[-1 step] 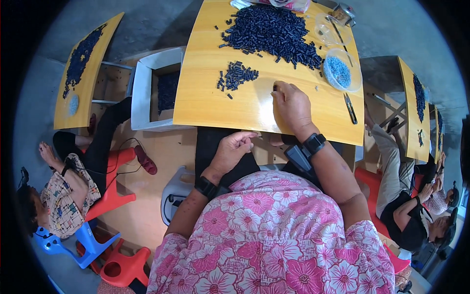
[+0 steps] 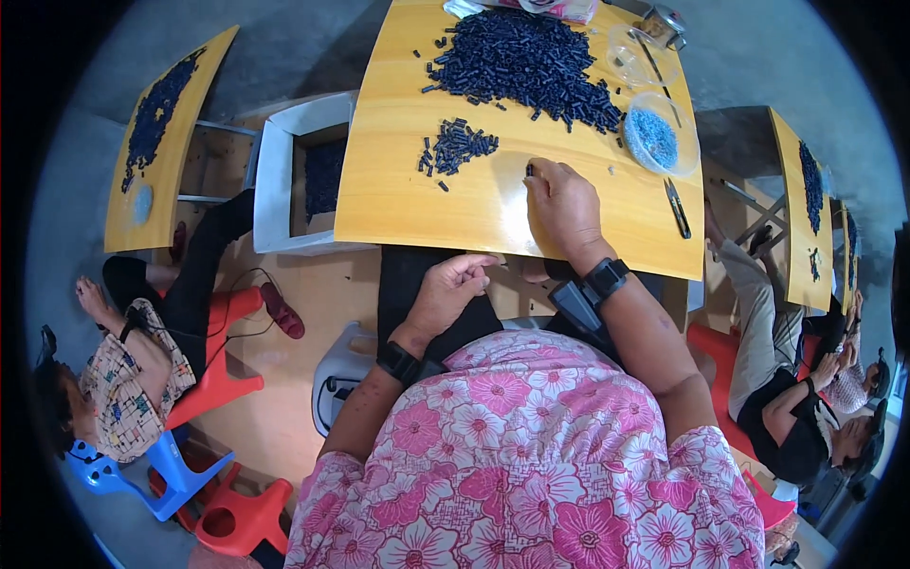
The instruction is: Assembling small blue plastic components at a desk.
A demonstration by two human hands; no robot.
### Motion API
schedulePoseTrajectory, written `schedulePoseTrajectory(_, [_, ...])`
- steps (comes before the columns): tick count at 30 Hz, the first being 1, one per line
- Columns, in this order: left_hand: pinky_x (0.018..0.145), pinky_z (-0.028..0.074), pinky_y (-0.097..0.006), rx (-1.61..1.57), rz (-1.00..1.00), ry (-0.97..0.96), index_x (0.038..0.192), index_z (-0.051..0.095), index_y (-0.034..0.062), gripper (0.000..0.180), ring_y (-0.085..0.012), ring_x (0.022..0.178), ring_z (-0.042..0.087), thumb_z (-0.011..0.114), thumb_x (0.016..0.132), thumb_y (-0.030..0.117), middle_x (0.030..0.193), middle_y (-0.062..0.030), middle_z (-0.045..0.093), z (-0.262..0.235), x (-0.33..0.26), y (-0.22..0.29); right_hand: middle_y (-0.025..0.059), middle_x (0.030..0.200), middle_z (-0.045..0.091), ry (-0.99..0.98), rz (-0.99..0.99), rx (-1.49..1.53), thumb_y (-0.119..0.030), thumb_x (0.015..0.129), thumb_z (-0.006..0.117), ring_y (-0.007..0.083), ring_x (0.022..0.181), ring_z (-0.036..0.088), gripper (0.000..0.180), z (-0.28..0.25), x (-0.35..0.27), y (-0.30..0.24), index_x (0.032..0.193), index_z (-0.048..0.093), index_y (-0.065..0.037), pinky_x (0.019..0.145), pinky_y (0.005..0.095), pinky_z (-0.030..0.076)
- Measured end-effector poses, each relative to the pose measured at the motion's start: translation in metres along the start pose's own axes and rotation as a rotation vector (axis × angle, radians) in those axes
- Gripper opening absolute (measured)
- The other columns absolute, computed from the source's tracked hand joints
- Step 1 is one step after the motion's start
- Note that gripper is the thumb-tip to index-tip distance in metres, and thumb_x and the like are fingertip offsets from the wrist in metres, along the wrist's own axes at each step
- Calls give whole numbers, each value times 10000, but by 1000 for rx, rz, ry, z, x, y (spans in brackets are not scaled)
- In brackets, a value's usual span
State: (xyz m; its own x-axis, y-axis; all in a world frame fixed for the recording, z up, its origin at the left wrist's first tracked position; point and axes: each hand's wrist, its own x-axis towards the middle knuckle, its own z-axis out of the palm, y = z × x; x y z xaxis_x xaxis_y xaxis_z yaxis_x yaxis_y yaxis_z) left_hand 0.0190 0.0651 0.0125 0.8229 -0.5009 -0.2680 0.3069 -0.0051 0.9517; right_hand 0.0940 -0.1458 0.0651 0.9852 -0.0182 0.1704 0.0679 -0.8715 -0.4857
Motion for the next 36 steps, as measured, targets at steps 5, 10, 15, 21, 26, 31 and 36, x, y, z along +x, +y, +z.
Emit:
schedulePoseTrajectory(5, [774, 486, -213, 7, -5, 1, 1211, 582, -4, 297, -51, 829, 570, 558, 931, 95, 980, 2, 625, -2, 0, -7, 161, 900, 666, 5, -12, -2, -181, 815, 656, 334, 759, 644, 258, -1, -4, -3, 1048, 642, -69, 680, 409, 514])
schedulePoseTrajectory(10, [767, 486, -211, 22, -37, 16, 1215, 581, -4, 310, -49, 827, 574, 569, 934, 128, 984, 1, 628, 2, 0, -1, 167, 877, 643, -5, 4, 106, -210, 872, 561, 362, 798, 620, 176, -5, -7, -5, 957, 619, -67, 708, 455, 492])
schedulePoseTrajectory(15, [700, 465, -184, 10, -48, 54, 1194, 593, -10, 308, -33, 733, 515, 584, 890, 38, 832, 37, 555, 6, 2, 1, 117, 887, 671, 53, -22, -9, -223, 838, 636, 314, 735, 647, 197, 10, -4, 3, 983, 663, -92, 662, 394, 522])
schedulePoseTrajectory(21, [711, 463, -191, 13, -9, 53, 1188, 601, 1, 308, -42, 747, 517, 580, 885, 48, 833, 29, 558, 5, -2, -3, 118, 856, 656, 67, -68, -74, -199, 857, 603, 322, 722, 642, 133, 13, -8, 3, 933, 631, -93, 647, 411, 517])
schedulePoseTrajectory(26, [727, 460, -195, 18, 19, 29, 1166, 614, 11, 289, -46, 762, 522, 569, 882, 42, 852, 23, 575, 8, -7, 11, 137, 864, 640, 22, -108, -183, -172, 867, 582, 333, 712, 629, 107, 13, -18, 11, 934, 580, -89, 632, 415, 511])
schedulePoseTrajectory(31, [762, 475, -209, 51, 123, 1, 1168, 621, 26, 279, -54, 807, 563, 586, 892, 56, 908, 4, 620, 10, -8, 42, 35, 757, 572, -137, -17, 821, -147, 902, 554, 168, 614, 558, 139, 6, -35, 28, 976, 569, -30, 571, 309, 467])
schedulePoseTrajectory(36, [743, 461, -195, -39, 250, 65, 1191, 599, 16, 323, -49, 803, 546, 600, 868, 7, 894, 19, 583, 21, 4, 69, -14, 752, 514, -434, 251, 1243, -140, 940, 533, 53, 568, 453, 127, -34, -53, 2, 1009, 552, -35, 516, 187, 380])
